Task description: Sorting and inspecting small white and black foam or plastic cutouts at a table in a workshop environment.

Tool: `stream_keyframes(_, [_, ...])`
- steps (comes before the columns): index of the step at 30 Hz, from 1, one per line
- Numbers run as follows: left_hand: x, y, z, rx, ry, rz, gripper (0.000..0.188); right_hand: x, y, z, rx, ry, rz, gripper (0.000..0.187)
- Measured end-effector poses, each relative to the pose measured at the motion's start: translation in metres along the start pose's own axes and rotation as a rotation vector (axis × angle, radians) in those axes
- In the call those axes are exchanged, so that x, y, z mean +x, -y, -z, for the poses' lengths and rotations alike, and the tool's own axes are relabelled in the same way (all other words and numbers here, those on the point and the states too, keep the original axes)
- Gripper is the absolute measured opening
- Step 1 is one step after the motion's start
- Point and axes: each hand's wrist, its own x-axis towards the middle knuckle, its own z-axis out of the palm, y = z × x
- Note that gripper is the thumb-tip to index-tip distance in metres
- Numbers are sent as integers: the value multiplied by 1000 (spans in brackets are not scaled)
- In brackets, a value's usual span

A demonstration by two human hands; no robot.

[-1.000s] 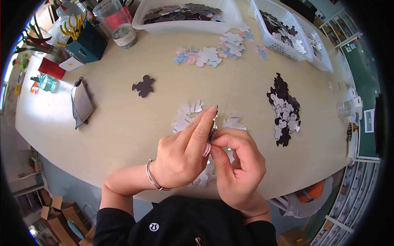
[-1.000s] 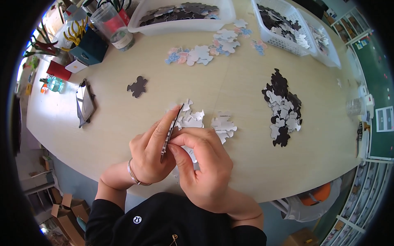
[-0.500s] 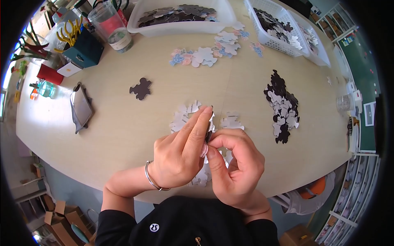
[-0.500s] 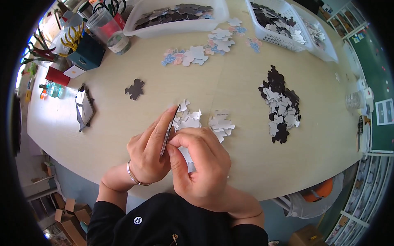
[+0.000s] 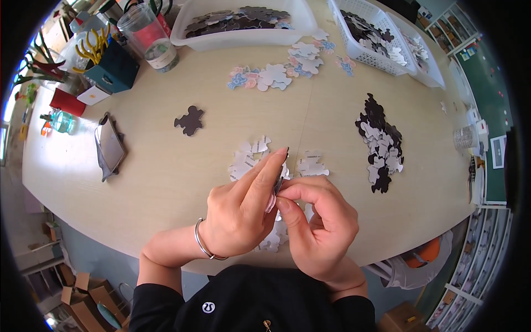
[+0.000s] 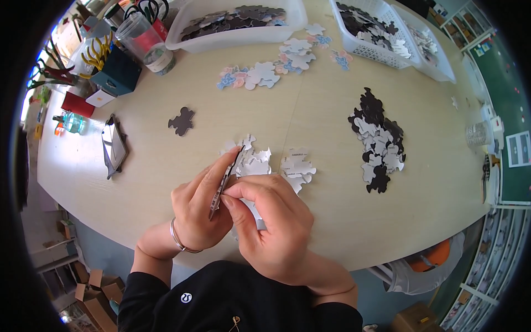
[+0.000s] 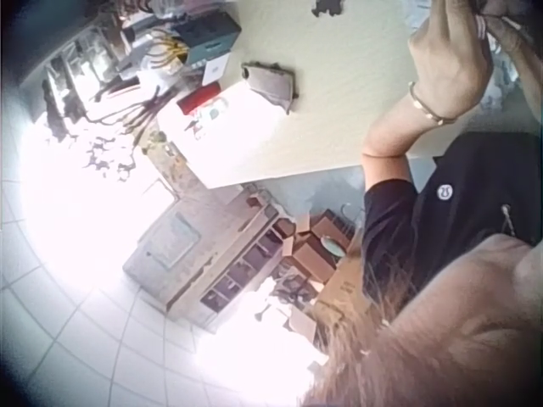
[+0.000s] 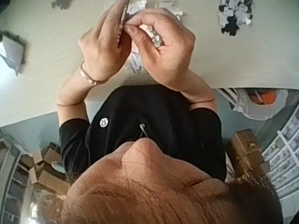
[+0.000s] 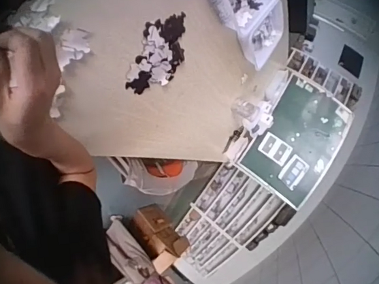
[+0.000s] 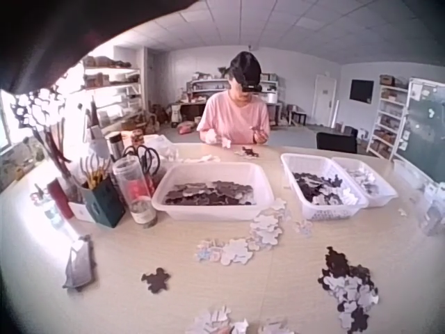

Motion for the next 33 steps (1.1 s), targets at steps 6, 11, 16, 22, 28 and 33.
stream_keyframes(6, [0, 0, -1, 91, -16, -34, 52, 2, 1, 0, -30, 18, -3, 13])
stream_keyframes(11, [1, 0, 0, 109, -15, -31, 51, 1, 0, 0, -52, 80, 21, 6])
stream_keyframes(16, [2, -1, 0, 50, -31, -13, 52, 0, -2, 1, -26, 70, 9, 7])
stream_keyframes(22, [4, -5, 11, -235, 116, 187, 51, 1, -7, 2, 2, 22, 37, 10])
stream_keyframes(28, [28, -4, 33, -1226, 413, 870, 42, 7, -13, 16, -212, -120, 177, 16])
stream_keyframes(33, [18, -4, 26, -1009, 370, 563, 42, 12, -6, 15, -109, 2, 158, 16])
